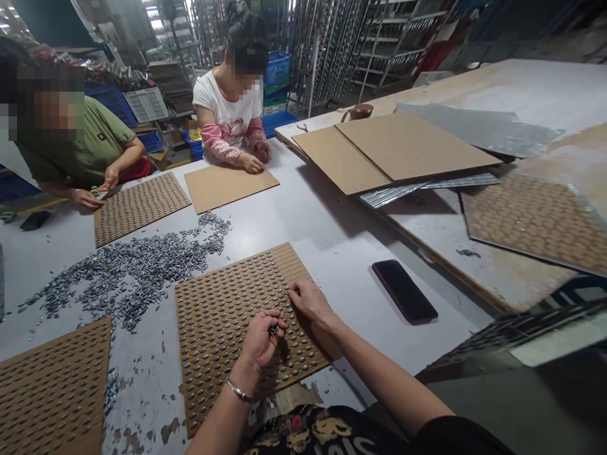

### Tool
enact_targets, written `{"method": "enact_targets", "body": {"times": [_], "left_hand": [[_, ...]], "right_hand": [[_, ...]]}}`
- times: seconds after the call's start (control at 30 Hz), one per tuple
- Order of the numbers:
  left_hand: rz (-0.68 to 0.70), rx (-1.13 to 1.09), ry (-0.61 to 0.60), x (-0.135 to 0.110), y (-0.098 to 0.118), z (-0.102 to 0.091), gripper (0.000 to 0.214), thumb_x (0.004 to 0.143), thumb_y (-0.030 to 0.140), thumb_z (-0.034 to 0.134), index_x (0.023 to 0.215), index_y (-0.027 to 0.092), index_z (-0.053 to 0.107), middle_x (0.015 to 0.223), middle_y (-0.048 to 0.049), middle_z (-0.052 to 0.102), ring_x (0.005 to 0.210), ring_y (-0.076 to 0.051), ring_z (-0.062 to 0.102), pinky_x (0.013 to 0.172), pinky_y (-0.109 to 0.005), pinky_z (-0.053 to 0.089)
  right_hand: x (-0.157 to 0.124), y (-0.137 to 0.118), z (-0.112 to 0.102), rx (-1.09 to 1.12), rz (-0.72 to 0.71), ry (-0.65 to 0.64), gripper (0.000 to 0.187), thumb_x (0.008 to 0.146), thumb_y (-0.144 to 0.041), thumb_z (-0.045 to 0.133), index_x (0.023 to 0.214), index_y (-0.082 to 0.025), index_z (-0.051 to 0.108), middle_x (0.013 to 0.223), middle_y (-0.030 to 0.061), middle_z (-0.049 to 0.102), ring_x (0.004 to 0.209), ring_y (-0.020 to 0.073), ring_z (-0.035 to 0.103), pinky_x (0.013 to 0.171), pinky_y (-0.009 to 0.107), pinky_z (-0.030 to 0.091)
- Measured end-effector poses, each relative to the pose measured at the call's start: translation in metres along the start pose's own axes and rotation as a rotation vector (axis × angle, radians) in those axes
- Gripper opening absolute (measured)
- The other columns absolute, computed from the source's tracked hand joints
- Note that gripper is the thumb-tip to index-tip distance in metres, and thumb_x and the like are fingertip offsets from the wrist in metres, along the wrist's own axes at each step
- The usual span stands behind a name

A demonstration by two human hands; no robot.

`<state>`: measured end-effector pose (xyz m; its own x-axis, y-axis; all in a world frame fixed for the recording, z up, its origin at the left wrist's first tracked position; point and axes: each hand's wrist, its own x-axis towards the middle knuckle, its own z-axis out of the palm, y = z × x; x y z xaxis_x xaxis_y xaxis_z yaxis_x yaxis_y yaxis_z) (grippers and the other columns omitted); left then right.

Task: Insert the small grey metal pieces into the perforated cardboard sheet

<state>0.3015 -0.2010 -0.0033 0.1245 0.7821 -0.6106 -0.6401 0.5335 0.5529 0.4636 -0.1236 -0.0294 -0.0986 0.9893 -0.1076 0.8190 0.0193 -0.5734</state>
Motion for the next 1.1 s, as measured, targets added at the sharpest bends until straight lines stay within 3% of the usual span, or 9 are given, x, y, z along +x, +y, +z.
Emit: {"method": "enact_targets", "body": {"times": [0.17,0.33,0.4,0.5,0.63,0.73,0.9,1.1], "left_hand": [[-0.008,-0.004,-0.043,-0.001,0.003,0.002,0.031,0.058,0.013,0.082,0.079,0.013,0.060,0.076,-0.0030,0.062,0.062,-0.008,0.055,0.052,-0.017,0.044],[-0.020,0.019,-0.069,-0.003,0.000,0.002,0.043,0.057,0.028,0.091,0.079,0.013,0.058,0.075,-0.0015,0.060,0.057,-0.005,0.051,0.044,-0.013,0.038],[-0.009,0.031,-0.076,-0.002,-0.001,0.002,0.046,0.056,0.033,0.092,0.075,0.013,0.056,0.072,-0.0009,0.059,0.053,-0.003,0.048,0.039,-0.012,0.033],[0.007,0.047,-0.047,-0.003,-0.003,0.003,0.052,0.053,0.040,0.093,0.073,0.014,0.053,0.068,0.0003,0.059,0.048,-0.002,0.044,0.036,-0.011,0.026],[0.054,0.124,-0.007,-0.006,-0.004,0.007,0.055,0.054,0.049,0.089,0.076,0.016,0.051,0.064,0.0025,0.058,0.043,-0.002,0.041,0.034,-0.012,0.020],[0.160,0.262,0.045,-0.006,-0.008,0.010,0.056,0.058,0.059,0.083,0.077,0.017,0.051,0.060,0.0041,0.057,0.040,-0.003,0.042,0.032,-0.014,0.020],[0.266,0.483,0.099,-0.004,-0.022,0.014,0.055,0.068,0.070,0.069,0.079,0.020,0.049,0.044,0.0073,0.050,0.031,-0.006,0.037,0.032,-0.017,0.022],[0.198,0.514,0.016,-0.007,-0.027,0.018,0.051,0.073,0.069,0.065,0.080,0.021,0.048,0.040,0.0075,0.049,0.028,-0.007,0.034,0.031,-0.018,0.020]], "right_hand": [[0.002,0.003,0.004,-0.020,0.017,0.012,0.013,0.086,-0.019,0.055,0.078,-0.018,0.064,0.080,0.0042,0.067,0.077,0.0169,0.057,0.069,0.026,0.037],[0.006,0.006,0.005,0.013,-0.017,0.032,0.013,0.085,-0.017,0.055,0.075,-0.018,0.062,0.079,0.0044,0.066,0.076,0.0171,0.057,0.070,0.026,0.039],[0.006,0.006,0.003,0.041,-0.021,0.052,0.006,0.084,-0.017,0.057,0.084,-0.017,0.062,0.082,0.0050,0.066,0.077,0.0178,0.058,0.072,0.027,0.041],[-0.004,0.001,-0.004,0.116,-0.034,0.081,0.018,0.086,-0.022,0.057,0.103,-0.016,0.060,0.083,0.0038,0.065,0.075,0.0173,0.058,0.072,0.027,0.044],[-0.037,-0.014,-0.021,0.360,-0.277,0.013,0.014,0.092,-0.029,0.054,0.094,-0.019,0.065,0.083,0.0028,0.066,0.076,0.0168,0.059,0.071,0.027,0.045],[-0.060,-0.025,-0.032,0.387,-0.394,-0.097,0.016,0.093,-0.029,0.055,0.089,-0.021,0.068,0.084,0.0034,0.066,0.079,0.0173,0.059,0.074,0.028,0.044],[-0.072,-0.025,-0.036,0.288,-0.358,-0.116,0.018,0.090,-0.023,0.056,0.075,-0.020,0.064,0.077,0.0033,0.062,0.075,0.0170,0.056,0.071,0.028,0.042],[-0.072,-0.015,-0.034,0.401,-0.164,-0.192,0.019,0.084,-0.027,0.057,0.066,-0.020,0.057,0.063,-0.0017,0.058,0.061,0.0139,0.051,0.057,0.025,0.037]]}}
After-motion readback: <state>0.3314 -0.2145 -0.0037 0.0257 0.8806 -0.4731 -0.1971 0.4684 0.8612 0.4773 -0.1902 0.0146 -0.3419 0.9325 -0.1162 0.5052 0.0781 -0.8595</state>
